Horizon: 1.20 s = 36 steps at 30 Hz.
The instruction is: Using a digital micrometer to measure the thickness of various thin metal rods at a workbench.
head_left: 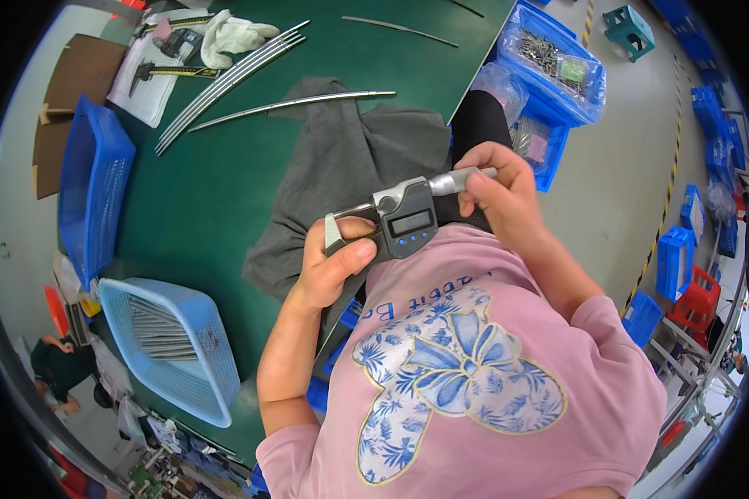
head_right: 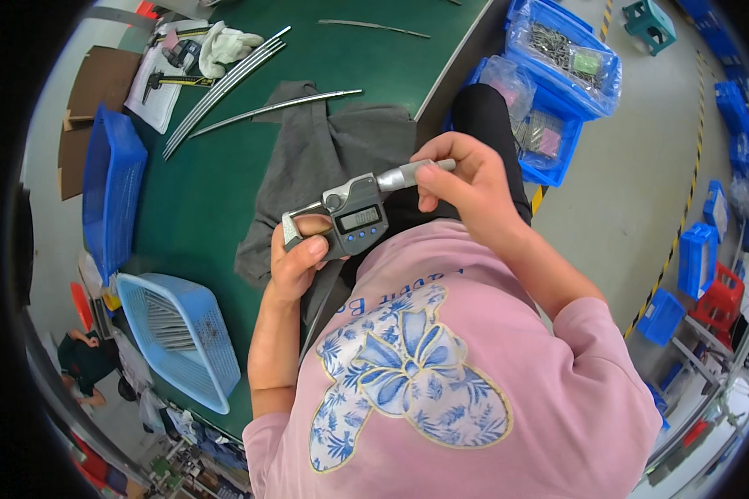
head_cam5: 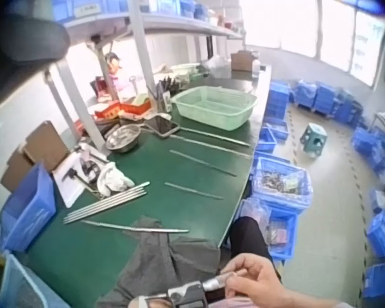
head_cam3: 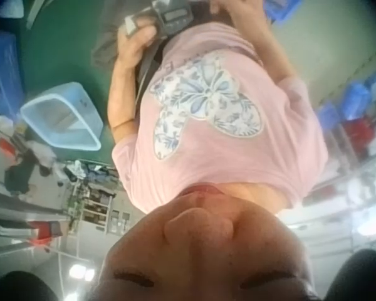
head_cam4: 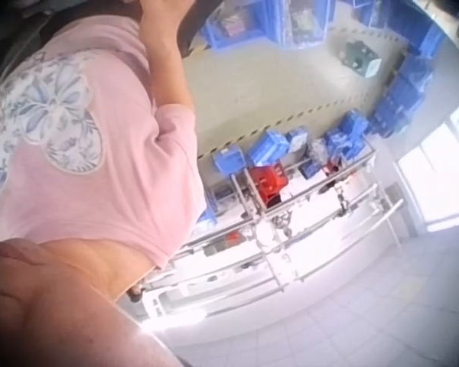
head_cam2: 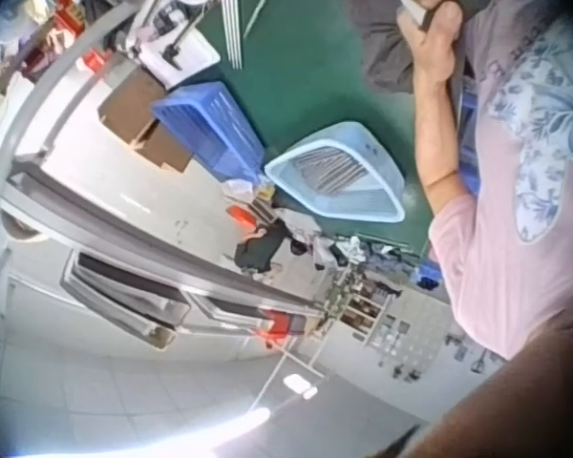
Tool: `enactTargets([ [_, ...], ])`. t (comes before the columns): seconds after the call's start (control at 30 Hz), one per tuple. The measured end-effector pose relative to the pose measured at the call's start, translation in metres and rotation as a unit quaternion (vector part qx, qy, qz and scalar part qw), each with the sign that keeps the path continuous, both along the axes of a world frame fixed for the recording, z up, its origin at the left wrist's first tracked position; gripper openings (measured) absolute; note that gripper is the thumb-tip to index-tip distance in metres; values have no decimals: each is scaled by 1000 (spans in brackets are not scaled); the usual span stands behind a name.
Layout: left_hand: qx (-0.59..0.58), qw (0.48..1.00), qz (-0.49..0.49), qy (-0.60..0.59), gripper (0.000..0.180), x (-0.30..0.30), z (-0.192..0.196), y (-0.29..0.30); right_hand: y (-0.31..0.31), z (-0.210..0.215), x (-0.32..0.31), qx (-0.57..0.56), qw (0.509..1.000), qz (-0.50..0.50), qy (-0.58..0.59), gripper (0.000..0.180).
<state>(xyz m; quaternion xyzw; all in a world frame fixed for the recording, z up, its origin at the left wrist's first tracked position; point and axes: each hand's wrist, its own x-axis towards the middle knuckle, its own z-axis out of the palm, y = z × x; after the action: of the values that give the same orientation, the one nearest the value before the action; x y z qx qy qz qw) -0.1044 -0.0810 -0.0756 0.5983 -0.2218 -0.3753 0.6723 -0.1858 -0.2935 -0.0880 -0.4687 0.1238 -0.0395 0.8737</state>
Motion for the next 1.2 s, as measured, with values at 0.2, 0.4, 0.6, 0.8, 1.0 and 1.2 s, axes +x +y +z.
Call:
enactTargets([
  [0.2,18,1000,9,17,41,-2,-3,-4,-14,-9,4,-273,937,-33,-216,18],
  [0.4,23,1000,13,-5,43,-6,-3,-1,-14,-2,-1,-196,978,67,-23,20],
  [0.6,-19,1000,-15,9,32,-7,-5,6,-10,-2,-3,-105,992,73,-10,36],
  [0.8,-19,1000,-16,13,30,3,-4,-9,0,-2,-2,-80,987,142,7,42],
  [1.0,-21,998,50,-28,26,7,0,0,-5,21,20,-129,982,59,121,22],
  [1.2,-70,990,30,116,22,4,-23,-16,-35,10,22,-340,913,67,-216,21],
])
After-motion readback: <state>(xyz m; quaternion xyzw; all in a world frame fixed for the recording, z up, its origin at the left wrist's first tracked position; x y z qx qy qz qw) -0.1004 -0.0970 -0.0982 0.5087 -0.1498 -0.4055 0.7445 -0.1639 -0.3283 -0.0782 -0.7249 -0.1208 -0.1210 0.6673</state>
